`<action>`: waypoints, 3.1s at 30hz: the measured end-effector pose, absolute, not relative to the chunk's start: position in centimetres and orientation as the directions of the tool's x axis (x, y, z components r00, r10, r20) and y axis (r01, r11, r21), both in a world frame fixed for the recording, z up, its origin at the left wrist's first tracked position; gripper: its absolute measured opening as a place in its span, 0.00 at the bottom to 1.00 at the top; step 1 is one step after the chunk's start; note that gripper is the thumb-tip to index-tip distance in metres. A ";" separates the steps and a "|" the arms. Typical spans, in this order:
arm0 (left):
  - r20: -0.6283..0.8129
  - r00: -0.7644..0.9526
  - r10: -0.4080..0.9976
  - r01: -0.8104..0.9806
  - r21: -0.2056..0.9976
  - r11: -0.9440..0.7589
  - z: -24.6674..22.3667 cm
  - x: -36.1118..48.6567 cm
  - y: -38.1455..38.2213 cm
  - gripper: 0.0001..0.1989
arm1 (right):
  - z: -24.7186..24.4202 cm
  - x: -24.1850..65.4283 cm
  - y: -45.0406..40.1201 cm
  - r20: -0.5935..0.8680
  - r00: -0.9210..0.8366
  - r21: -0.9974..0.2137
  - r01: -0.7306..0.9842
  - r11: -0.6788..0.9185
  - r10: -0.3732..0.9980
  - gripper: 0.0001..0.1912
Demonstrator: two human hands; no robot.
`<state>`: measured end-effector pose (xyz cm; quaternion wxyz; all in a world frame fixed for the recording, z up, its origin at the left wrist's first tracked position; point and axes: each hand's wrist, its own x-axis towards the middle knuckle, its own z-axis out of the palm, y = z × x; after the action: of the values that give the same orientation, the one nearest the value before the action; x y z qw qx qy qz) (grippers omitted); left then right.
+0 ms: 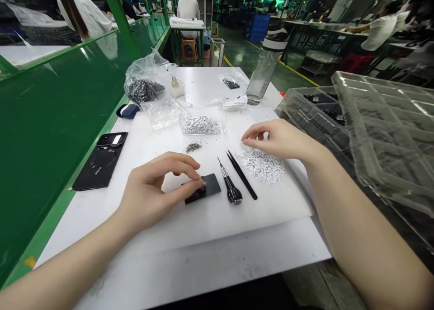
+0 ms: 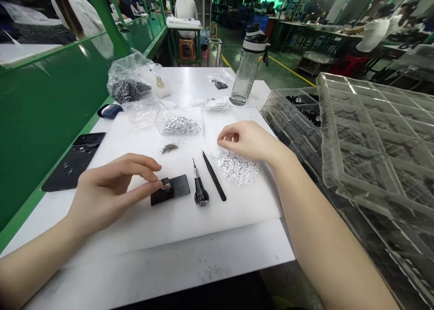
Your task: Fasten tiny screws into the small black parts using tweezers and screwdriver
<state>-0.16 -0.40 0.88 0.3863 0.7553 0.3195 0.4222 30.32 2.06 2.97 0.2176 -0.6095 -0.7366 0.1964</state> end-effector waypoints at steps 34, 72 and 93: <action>0.383 0.365 0.848 0.682 0.510 -0.524 7.0 3.6 6.9 0.12 | 2.1 30.9 2.7 0.042 -0.361 -0.776 0.575 0.258 0.932 0.11; 0.231 0.658 0.716 0.376 0.723 -0.579 -0.2 0.1 -0.3 0.09 | 1.0 22.1 -2.4 0.525 -0.560 -0.537 0.366 0.760 0.641 0.12; 0.286 0.602 0.745 0.348 0.746 -0.568 -0.1 0.4 -0.6 0.08 | 0.9 22.1 -2.7 0.563 -0.539 -0.494 0.388 0.778 0.627 0.18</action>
<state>0.40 -0.57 -0.10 0.3288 0.8325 0.3283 0.3017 22.07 -2.74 0.88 0.3796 -0.2940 -0.8630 0.1570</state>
